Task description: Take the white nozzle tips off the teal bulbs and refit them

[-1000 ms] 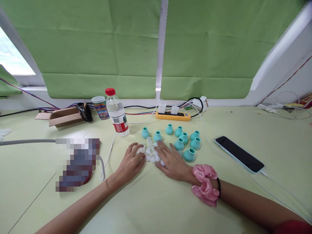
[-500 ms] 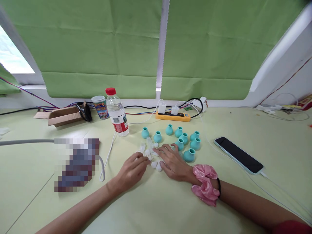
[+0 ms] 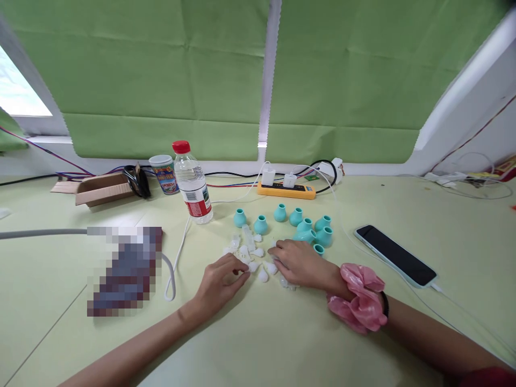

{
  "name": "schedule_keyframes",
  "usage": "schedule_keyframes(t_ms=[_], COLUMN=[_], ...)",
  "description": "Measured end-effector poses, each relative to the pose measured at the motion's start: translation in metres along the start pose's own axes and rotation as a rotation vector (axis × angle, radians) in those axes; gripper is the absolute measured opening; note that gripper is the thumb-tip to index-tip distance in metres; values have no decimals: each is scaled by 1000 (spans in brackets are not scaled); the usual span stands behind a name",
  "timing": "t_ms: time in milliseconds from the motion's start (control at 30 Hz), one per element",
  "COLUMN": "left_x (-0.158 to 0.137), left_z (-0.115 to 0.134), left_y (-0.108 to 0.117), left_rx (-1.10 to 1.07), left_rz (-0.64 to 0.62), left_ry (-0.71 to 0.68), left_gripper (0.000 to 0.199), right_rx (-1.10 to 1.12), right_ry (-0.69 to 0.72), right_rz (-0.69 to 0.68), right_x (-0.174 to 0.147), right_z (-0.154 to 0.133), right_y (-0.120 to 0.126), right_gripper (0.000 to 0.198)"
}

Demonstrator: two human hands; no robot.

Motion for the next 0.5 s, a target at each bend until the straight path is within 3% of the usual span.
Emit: schedule_keyframes(t_ms=[133, 300, 400, 500], left_x=[-5, -4, -4, -7], left_z=[-11, -4, -2, 6], left_y=[6, 6, 11, 12], left_rx=[-71, -70, -62, -81], left_rz=[95, 109, 151, 168], left_ry=[173, 123, 104, 29], left_gripper=[7, 9, 7, 6], right_rx=[104, 274, 647, 1130], right_ry=[-26, -93, -111, -185], right_rz=[16, 165, 292, 341], right_x=[3, 3, -5, -18], right_z=[6, 16, 14, 3], right_y=[-2, 12, 25, 19], right_gripper=[23, 32, 23, 18])
Point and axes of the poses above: each hand's wrist, its own x-axis towards the middle knuckle, its own y-axis out of the back of the hand, z = x × y, the point moved 10 cm from there along x, towards the middle knuckle, and after that the axes turned 12 degrees about -x, right-handed, at the moved point
